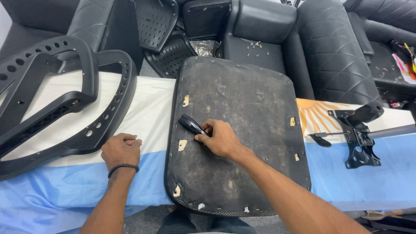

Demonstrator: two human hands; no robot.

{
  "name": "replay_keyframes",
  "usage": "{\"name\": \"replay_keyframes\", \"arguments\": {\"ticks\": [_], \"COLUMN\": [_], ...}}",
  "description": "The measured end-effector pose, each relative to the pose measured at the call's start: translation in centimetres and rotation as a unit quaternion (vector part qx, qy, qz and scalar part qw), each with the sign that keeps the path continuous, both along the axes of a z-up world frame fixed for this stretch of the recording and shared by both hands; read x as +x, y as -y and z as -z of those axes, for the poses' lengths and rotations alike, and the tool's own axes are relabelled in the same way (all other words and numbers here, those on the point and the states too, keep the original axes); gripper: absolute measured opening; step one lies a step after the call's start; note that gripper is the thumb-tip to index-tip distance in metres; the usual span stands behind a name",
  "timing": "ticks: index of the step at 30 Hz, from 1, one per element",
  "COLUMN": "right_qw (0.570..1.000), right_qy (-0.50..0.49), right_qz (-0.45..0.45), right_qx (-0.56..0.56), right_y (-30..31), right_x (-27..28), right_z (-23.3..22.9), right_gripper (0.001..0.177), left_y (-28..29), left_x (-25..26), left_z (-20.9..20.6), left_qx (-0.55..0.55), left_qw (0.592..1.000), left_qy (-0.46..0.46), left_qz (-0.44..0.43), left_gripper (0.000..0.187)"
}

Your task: The person uses a screwdriver to tighten screws into the underside of an office chair seat. The seat is placed on a protective sheet, and the person systematically secures multiple screws along the edges.

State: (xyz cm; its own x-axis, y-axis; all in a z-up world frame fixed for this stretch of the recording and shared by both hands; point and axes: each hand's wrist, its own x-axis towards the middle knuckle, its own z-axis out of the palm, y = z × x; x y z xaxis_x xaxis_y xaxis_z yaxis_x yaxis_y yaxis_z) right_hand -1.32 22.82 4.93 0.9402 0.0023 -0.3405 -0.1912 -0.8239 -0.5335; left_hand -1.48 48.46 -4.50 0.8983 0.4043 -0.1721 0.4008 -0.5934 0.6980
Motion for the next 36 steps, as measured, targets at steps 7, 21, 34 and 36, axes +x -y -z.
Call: {"name": "replay_keyframes", "arguments": {"ticks": [7, 21, 34, 36], "right_qw": [0.985, 0.93, 0.958, 0.961], "right_qy": [-0.06, 0.073, 0.106, 0.141], "right_qz": [0.09, 0.134, 0.049, 0.043], "right_qx": [0.132, 0.335, 0.262, 0.233], "right_y": [1.1, 11.1, 23.1, 24.1], "right_x": [-0.4, -4.2, -11.0, -11.9], "right_z": [0.0, -3.5, -7.7, -8.2], "right_gripper": [0.029, 0.019, 0.02, 0.024], "left_y": [2.4, 20.0, 32.7, 34.0], "left_x": [-1.7, -5.3, -10.6, -11.3], "left_z": [-1.2, -8.0, -8.3, -8.0], "left_qx": [0.026, -0.212, -0.12, -0.114], "left_qw": [0.987, 0.927, 0.962, 0.958], "left_qy": [0.161, 0.032, 0.089, 0.133], "left_qz": [0.012, 0.309, 0.228, 0.227], "left_gripper": [0.016, 0.035, 0.018, 0.017]}}
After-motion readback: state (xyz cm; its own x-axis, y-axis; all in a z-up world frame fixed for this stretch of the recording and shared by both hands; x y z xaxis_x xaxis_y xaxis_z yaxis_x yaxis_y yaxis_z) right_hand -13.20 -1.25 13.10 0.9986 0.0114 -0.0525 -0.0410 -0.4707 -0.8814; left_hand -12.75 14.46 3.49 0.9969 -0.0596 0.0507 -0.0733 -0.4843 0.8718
